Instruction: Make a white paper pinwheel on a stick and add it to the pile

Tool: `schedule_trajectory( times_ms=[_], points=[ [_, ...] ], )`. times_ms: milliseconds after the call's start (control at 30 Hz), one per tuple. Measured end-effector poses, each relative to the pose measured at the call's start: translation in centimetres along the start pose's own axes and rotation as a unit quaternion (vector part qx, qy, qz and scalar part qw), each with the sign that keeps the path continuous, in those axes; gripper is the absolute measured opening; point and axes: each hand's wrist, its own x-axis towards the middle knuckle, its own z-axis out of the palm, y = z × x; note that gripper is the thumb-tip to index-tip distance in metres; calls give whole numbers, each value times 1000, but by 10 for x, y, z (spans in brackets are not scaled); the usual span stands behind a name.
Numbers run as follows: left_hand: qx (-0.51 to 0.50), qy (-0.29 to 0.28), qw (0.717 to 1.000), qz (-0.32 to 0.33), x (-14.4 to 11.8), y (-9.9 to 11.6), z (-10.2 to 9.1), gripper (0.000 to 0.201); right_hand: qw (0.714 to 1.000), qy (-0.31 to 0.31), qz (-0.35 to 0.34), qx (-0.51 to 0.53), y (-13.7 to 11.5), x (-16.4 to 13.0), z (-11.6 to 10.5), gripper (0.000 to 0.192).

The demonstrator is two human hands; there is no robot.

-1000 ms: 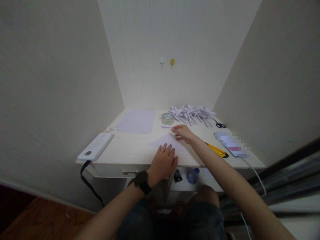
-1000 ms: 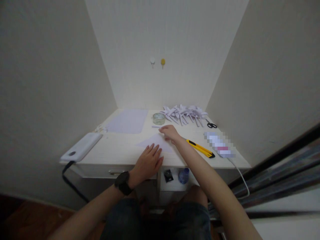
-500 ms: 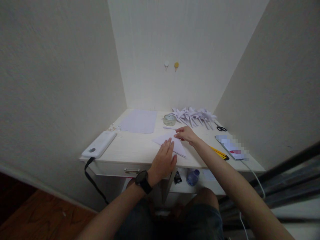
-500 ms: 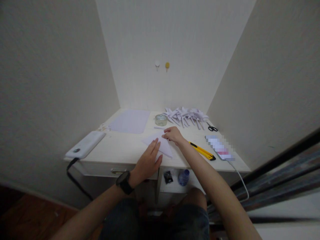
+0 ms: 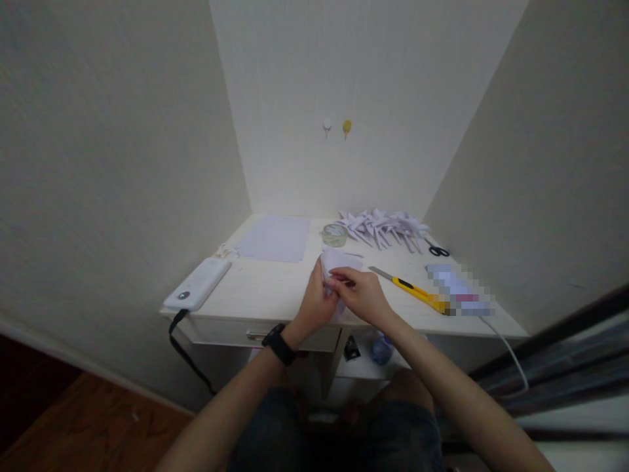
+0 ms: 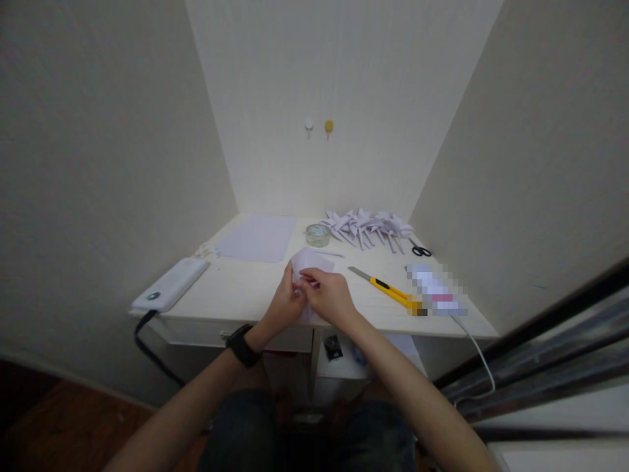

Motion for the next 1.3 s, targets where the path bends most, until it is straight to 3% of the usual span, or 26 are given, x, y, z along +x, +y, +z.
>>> schedule_trajectory(
  times_ms=[100, 200, 300, 367, 500, 633, 700, 767, 833, 933, 1000, 1133, 1233, 1300],
  points=[
    [-43, 40, 997, -42, 0, -7, -3, 66, 996, -34, -85, -12, 11, -6, -5, 15],
    [-97, 29, 988, -112, 2, -12, -5, 68, 987, -27, -149, -46, 27, -15, -14, 21],
    [-145, 13, 978, -151, 4, -12, -10, 68, 984, -36, -147, -99, 46, -20, -24, 50],
    [-172, 17, 970, -171, 5, -8, -13, 64, 985, -35, -119, -116, 58, -19, -28, 59],
    [-289, 12, 929, -232, 5, 1, -16, 59, 989, -46, -79, -115, 72, -12, -33, 36],
    [-408, 3, 870, -277, 3, 5, -24, 74, 989, -52, -98, -93, 77, -5, -37, 20],
    [-432, -12, 857, -281, 5, 5, -33, 81, 991, -30, -109, -73, 79, -4, -40, 19],
    [-421, -29, 868, -262, 8, 4, -46, 84, 991, -6, -115, -61, 81, -2, -44, 16],
    [-367, -43, 903, -218, 14, 1, -62, 87, 992, 12, -117, -55, 83, -1, -47, 15],
    [-217, -137, 960, -109, 25, -5, -84, 81, 992, 25, -112, -51, 86, -1, -51, 15],
    [-85, -153, 984, -34, 32, -8, -94, 62, 993, 30, -107, -45, 85, -1, -53, 15],
    [94, -133, 984, 69, 41, -7, -101, 28, 996, 38, -85, 4, 81, -2, -56, 15],
    [105, -130, 983, 80, 42, -1, -101, 16, 996, 37, -48, 69, 77, -3, -59, 15],
    [66, -125, 989, 43, 39, 3, -99, 9, 993, 31, 1, 117, 75, -5, -59, 17]
  ],
)
